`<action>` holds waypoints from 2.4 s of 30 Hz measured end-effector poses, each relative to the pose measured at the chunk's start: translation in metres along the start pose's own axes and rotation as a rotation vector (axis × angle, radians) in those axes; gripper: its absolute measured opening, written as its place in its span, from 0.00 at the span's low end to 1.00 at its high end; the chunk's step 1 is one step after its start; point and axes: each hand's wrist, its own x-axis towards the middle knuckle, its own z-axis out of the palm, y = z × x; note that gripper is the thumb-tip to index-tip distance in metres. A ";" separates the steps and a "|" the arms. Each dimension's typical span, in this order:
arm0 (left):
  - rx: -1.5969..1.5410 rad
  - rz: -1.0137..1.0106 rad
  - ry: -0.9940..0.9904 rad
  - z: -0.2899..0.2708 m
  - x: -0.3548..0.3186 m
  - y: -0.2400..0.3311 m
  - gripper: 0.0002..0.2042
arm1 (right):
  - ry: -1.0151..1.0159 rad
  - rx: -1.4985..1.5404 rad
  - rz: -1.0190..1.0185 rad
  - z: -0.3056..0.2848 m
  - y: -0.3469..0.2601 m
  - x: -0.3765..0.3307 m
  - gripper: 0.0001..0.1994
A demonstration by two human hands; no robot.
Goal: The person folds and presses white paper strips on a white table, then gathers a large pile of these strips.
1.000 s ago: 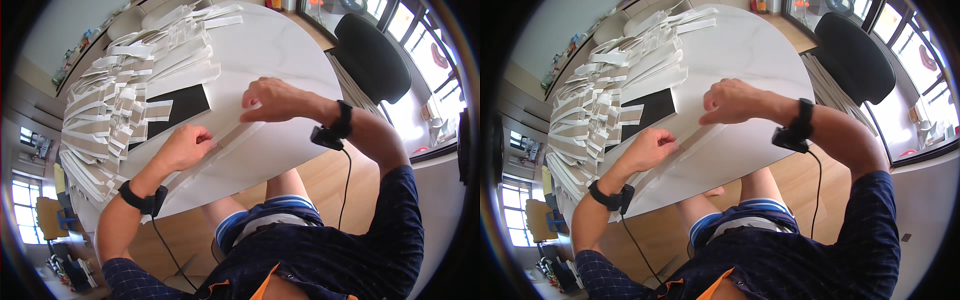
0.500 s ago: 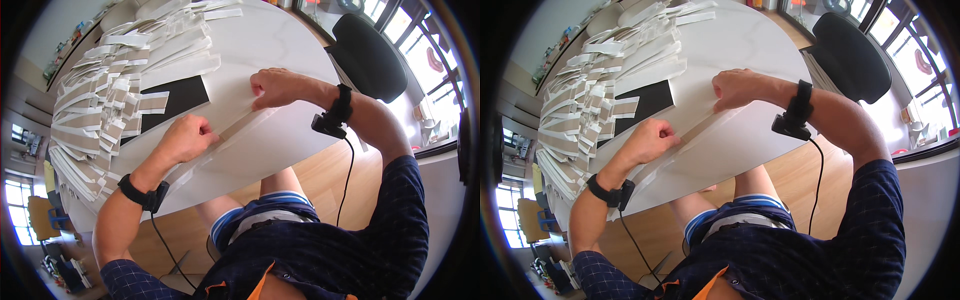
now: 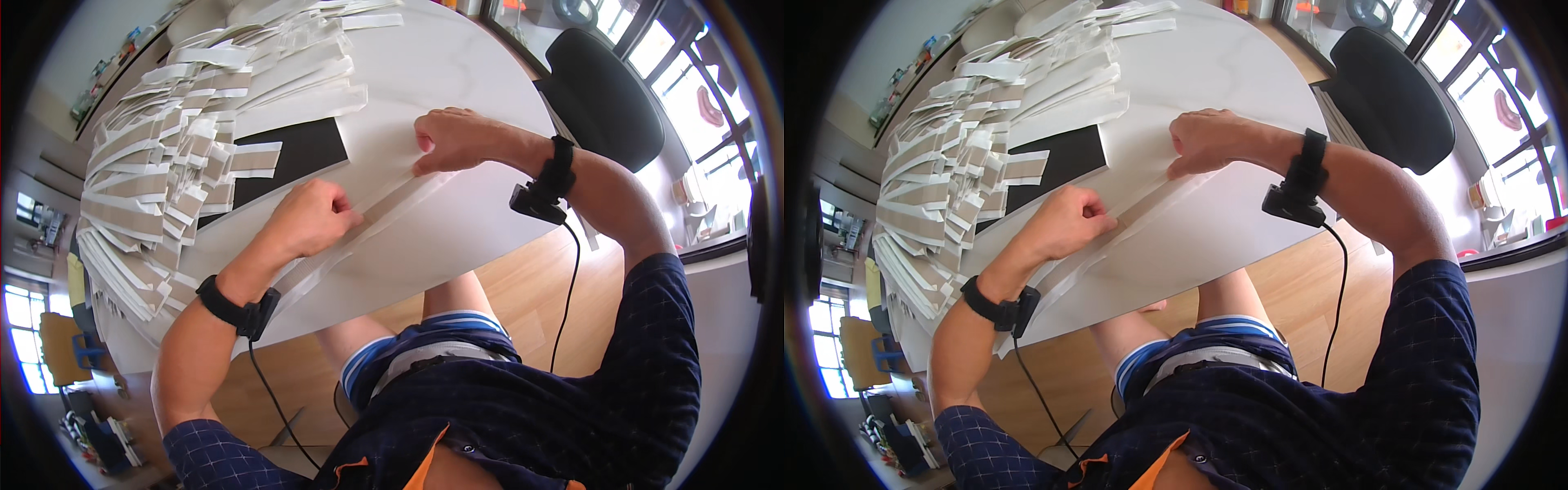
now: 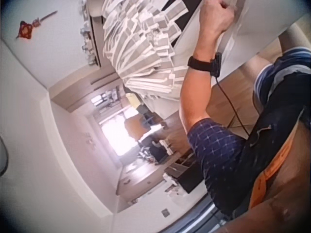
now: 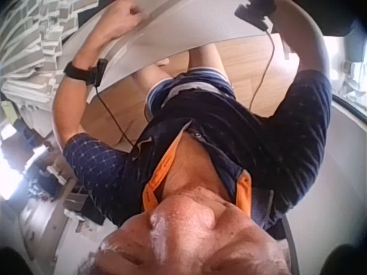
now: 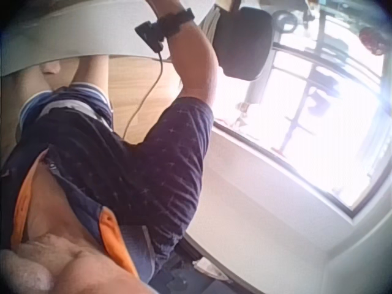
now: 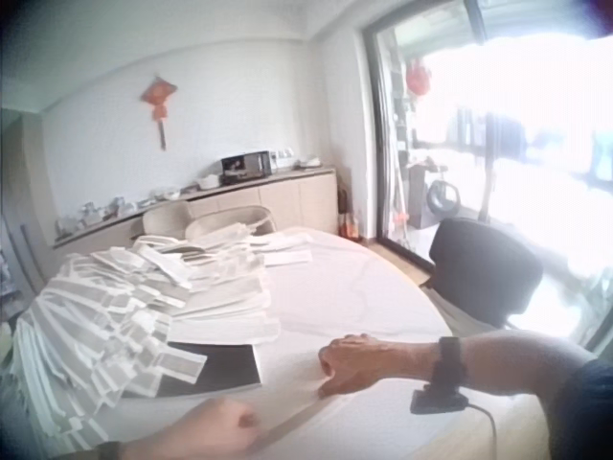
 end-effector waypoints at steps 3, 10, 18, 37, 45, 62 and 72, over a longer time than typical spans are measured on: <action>0.024 -0.030 -0.021 -0.003 0.001 -0.001 0.14 | -0.005 0.041 -0.087 -0.005 0.004 -0.006 0.21; -0.093 0.020 -0.032 -0.003 0.001 -0.002 0.12 | 0.047 0.046 -0.175 -0.004 0.013 -0.021 0.16; -0.105 0.128 0.148 0.011 -0.013 0.003 0.09 | 0.172 0.037 -0.239 0.001 0.008 -0.032 0.12; 0.076 0.377 0.396 0.040 -0.035 0.018 0.06 | 0.338 -0.097 -0.359 0.020 0.023 -0.047 0.06; 0.333 0.464 0.418 0.053 -0.047 0.020 0.04 | 0.420 -0.190 -0.553 0.035 0.032 -0.061 0.08; 0.536 0.536 0.416 0.058 -0.054 0.020 0.09 | 0.241 -0.244 -0.337 0.090 -0.012 -0.091 0.38; 0.195 0.487 0.252 0.032 -0.035 0.007 0.10 | 0.464 -0.144 -0.201 0.035 0.047 -0.118 0.34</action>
